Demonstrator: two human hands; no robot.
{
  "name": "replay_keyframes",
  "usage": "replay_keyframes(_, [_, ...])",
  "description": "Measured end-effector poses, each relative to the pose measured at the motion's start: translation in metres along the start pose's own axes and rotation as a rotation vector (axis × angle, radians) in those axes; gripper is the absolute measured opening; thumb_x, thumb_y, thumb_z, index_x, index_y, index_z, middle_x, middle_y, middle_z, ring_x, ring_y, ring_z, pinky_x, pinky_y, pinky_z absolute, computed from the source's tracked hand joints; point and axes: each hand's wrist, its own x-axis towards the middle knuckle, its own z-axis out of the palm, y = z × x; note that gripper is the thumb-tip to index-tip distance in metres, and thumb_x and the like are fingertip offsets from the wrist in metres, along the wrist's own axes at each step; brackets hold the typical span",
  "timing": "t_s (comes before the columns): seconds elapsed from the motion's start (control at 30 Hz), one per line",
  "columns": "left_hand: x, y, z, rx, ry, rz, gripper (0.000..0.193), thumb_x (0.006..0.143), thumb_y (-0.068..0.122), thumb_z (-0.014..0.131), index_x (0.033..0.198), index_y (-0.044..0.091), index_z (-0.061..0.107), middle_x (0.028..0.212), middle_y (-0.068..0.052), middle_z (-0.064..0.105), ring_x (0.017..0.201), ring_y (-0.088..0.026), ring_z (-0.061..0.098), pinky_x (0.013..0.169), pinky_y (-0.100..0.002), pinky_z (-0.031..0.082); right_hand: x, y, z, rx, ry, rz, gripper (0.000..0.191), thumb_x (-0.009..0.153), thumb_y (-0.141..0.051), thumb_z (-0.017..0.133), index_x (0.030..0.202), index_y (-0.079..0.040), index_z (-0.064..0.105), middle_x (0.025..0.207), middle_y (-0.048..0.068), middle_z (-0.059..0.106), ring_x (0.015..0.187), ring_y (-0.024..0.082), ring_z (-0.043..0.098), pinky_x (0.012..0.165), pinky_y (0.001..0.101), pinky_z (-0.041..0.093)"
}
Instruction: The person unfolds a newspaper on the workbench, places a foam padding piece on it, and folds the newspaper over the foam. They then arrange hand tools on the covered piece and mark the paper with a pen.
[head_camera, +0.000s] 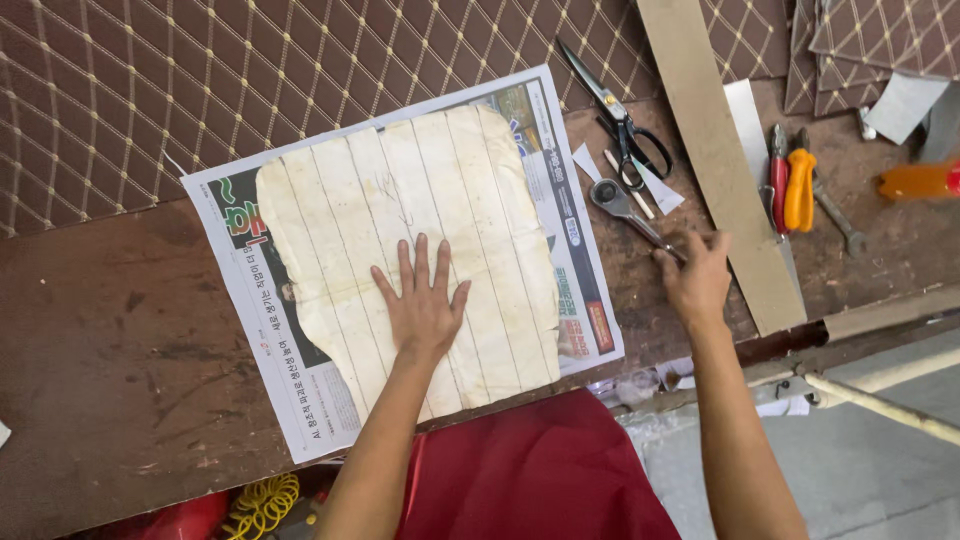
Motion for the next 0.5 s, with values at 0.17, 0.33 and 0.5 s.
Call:
replay_keyframes(0.17, [0.001,-0.001,-0.003,0.002,0.008,0.001,0.07,0.102,0.059,0.029,0.161,0.021,0.027,0.17,-0.007,0.013,0.157,-0.032,0.002,0.118,-0.071,-0.005,0.009,0.003,0.007,-0.132,-0.146,-0.059,0.021,0.097,-0.024,0.07,0.109,-0.009,0.064,0.115,0.017,0.062,0.097,0.046,0.063,0.077,0.0558,0.05])
replay_keyframes(0.33, [0.0,-0.002,-0.002,-0.014,0.035,-0.003,0.07,0.102,0.059,0.03,0.161,0.023,0.027,0.17,-0.007,0.014,0.157,-0.032,0.004,0.118,-0.073,-0.003,-0.018,-0.007,0.011,-0.079,-0.14,-0.134,0.022,0.094,-0.02,0.068,0.107,-0.003,0.062,0.11,0.02,0.061,0.092,0.046,0.062,0.074,0.0565,0.049])
replay_keyframes(0.5, [0.0,-0.002,-0.002,-0.029,0.017,0.002,0.069,0.102,0.059,0.03,0.161,0.023,0.027,0.171,-0.006,0.014,0.157,-0.032,0.005,0.118,-0.073,-0.002,-0.061,-0.06,0.024,0.088,-0.068,-0.19,0.017,0.091,-0.016,0.069,0.098,-0.002,0.063,0.1,0.021,0.061,0.088,0.044,0.062,0.077,0.054,0.051])
